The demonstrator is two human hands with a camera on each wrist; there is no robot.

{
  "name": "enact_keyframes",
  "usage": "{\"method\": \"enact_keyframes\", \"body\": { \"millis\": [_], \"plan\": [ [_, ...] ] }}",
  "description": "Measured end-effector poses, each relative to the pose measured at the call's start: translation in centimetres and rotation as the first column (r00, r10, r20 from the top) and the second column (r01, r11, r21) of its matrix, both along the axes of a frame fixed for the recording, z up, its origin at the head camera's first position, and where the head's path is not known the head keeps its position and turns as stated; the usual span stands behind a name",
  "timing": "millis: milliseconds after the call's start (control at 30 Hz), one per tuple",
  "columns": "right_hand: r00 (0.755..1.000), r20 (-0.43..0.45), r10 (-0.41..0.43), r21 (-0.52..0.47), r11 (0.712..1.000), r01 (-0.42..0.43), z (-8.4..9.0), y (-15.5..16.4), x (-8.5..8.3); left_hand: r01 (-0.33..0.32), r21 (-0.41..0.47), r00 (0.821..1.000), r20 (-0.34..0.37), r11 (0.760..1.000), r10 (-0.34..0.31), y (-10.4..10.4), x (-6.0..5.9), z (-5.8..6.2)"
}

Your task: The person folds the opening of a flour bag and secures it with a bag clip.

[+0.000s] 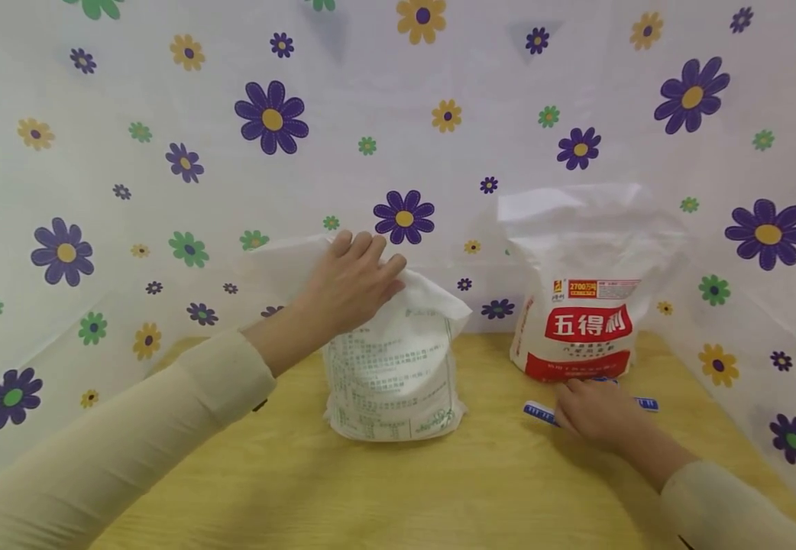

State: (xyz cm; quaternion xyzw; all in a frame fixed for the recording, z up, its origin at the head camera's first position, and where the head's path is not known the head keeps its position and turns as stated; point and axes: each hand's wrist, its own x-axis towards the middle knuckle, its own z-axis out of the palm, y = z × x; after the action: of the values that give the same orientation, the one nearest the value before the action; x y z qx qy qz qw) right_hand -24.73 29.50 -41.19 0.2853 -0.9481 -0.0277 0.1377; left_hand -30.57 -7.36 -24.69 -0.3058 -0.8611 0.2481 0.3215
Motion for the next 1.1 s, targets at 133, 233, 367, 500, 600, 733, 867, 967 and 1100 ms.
{"method": "enact_keyframes", "body": {
  "millis": [133, 233, 367, 500, 600, 733, 867, 967, 1100],
  "plan": [
    [0.987, -0.159, 0.017, -0.038, 0.999, -0.024, 1.7, -1.2, -0.7, 0.017, 0.007, 0.999, -0.042, 1.000, -0.017, -0.4, -0.3, -0.1],
    [0.971, -0.239, 0.027, -0.071, 0.996, -0.045, 3.1, -2.2, -1.0, 0.013, 0.000, 0.999, -0.048, 1.000, -0.013, -0.6, -0.2, -0.3],
    [0.932, -0.359, 0.051, -0.101, 0.991, -0.093, 4.9, -3.5, -1.5, 0.020, -0.010, 0.998, -0.056, 1.000, -0.021, -0.8, -0.1, -0.4],
    [0.901, -0.433, 0.034, -0.148, 0.983, -0.109, 6.9, -4.7, -2.1, 0.039, -0.010, 0.995, -0.087, 0.999, -0.040, -1.0, 0.0, -0.5],
    [0.890, -0.456, 0.008, -0.191, 0.976, -0.107, 8.2, -5.7, -2.7, 0.049, -0.015, 0.992, -0.112, 0.999, -0.051, -1.1, 0.0, -0.6],
    [0.866, -0.501, -0.004, -0.222, 0.967, -0.124, 9.7, -6.8, -3.8, 0.058, -0.028, 0.987, -0.151, 0.998, -0.061, -1.1, -0.3, -0.3],
    [0.856, -0.517, -0.014, -0.257, 0.956, -0.140, 10.4, -7.9, -4.6, 0.063, -0.041, 0.984, -0.165, 0.997, -0.069, -1.2, -0.2, -0.4],
    [0.859, -0.510, -0.039, -0.286, 0.950, -0.127, 10.7, -8.3, -5.1, 0.076, -0.050, 0.981, -0.172, 0.996, -0.084, -1.3, -0.2, -0.3],
    [0.871, -0.485, -0.073, -0.295, 0.952, -0.084, 11.0, -8.7, -5.6, 0.099, -0.057, 0.979, -0.174, 0.993, -0.108, -1.5, -0.3, -0.4]
  ]
}}
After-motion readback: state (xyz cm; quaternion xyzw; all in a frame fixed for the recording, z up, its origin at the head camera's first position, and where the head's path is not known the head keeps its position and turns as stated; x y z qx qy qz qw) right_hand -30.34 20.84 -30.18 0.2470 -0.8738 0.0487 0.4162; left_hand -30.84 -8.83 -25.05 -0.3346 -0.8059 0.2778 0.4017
